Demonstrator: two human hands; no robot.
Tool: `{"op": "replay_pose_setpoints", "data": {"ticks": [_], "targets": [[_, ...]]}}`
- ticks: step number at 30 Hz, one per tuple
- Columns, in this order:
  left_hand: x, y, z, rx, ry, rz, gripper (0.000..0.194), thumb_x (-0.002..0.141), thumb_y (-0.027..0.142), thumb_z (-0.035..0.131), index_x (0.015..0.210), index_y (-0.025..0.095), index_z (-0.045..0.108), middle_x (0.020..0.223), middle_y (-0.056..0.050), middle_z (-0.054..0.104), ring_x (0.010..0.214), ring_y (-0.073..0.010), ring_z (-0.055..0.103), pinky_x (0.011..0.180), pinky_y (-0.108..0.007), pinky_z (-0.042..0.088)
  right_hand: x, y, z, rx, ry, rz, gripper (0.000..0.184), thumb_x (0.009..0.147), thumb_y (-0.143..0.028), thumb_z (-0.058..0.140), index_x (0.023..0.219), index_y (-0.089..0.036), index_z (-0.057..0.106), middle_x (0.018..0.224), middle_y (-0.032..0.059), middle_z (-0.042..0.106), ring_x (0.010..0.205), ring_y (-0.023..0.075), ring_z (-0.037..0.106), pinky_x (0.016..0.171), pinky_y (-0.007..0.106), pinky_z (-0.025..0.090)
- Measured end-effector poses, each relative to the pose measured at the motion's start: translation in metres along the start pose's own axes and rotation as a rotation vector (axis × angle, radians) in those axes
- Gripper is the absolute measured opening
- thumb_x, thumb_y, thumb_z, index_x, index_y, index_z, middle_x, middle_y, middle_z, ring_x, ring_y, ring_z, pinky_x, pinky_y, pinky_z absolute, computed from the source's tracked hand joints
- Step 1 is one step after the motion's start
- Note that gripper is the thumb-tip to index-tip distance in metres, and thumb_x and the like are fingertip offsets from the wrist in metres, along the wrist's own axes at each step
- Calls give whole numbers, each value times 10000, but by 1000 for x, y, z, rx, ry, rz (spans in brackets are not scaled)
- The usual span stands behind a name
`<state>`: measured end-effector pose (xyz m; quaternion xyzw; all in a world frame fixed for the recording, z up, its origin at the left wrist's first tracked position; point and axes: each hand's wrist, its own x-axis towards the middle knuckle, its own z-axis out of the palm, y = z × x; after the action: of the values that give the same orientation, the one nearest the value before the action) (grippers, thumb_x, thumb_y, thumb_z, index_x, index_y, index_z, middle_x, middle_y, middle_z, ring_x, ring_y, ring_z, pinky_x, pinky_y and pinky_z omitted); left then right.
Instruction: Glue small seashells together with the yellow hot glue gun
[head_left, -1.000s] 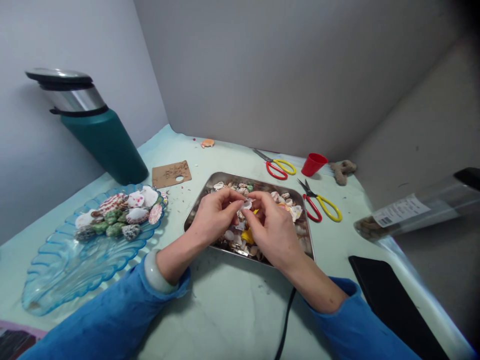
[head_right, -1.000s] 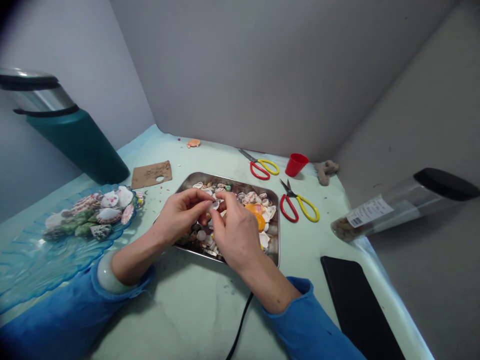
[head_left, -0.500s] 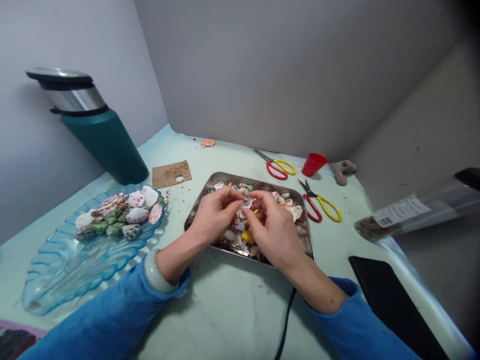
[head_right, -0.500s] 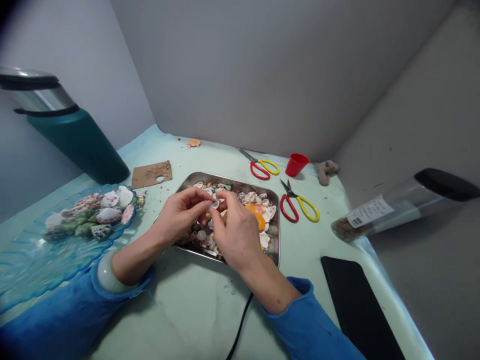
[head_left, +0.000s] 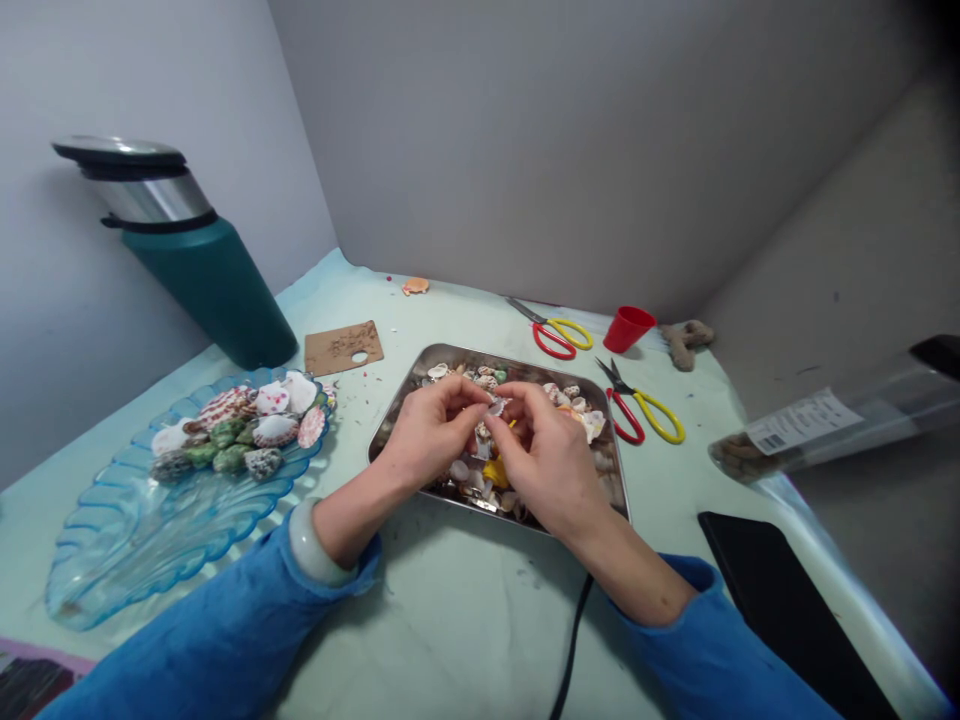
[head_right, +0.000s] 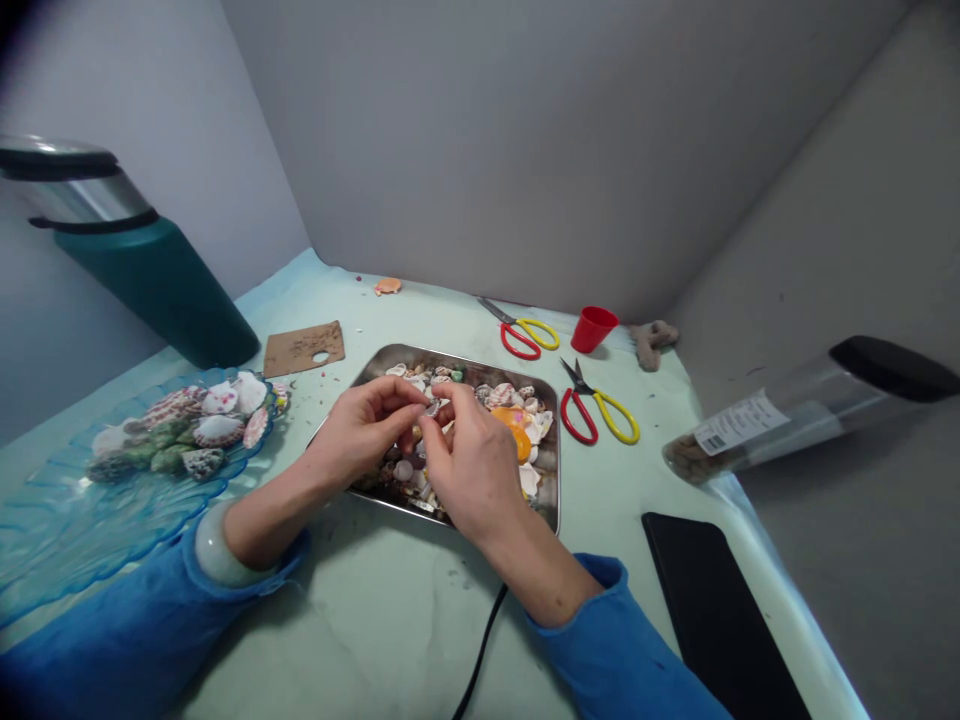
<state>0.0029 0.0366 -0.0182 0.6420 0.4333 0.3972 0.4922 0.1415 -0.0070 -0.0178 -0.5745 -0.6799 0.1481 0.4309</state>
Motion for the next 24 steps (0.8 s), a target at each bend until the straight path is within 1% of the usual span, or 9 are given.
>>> {"op": "replay_pose_setpoints", "data": {"ticks": [5,13,18,24], "targets": [[0,-2,-1,-2,-4,1,60,775,202,585,822,167,576,646,26,596,463,-81,539,444,-197,439,-1,2,1,-6,5,-7,214,839,-209,564,1051,-181,579,728,-7,638,608,137,583,591,262,415],[0,1,0,-2,6,-3,55,776,192,582,821,161,574,669,19,604,453,-75,537,430,-191,431,1,3,2,-13,8,-16,221,839,-211,565,1057,-176,582,721,-7,636,610,137,577,591,261,409],[0,-1,0,-3,0,-10,53,778,196,584,816,161,578,641,23,598,443,-72,528,420,-184,422,0,1,1,-10,10,-15,213,836,-210,574,1045,-169,584,715,-12,633,597,129,572,589,258,406],[0,-1,-1,14,0,-2,70,779,205,586,833,160,587,664,13,614,450,-77,538,425,-189,431,0,2,1,-13,2,-19,205,839,-209,569,1041,-179,586,713,-17,629,590,125,566,590,260,405]]}}
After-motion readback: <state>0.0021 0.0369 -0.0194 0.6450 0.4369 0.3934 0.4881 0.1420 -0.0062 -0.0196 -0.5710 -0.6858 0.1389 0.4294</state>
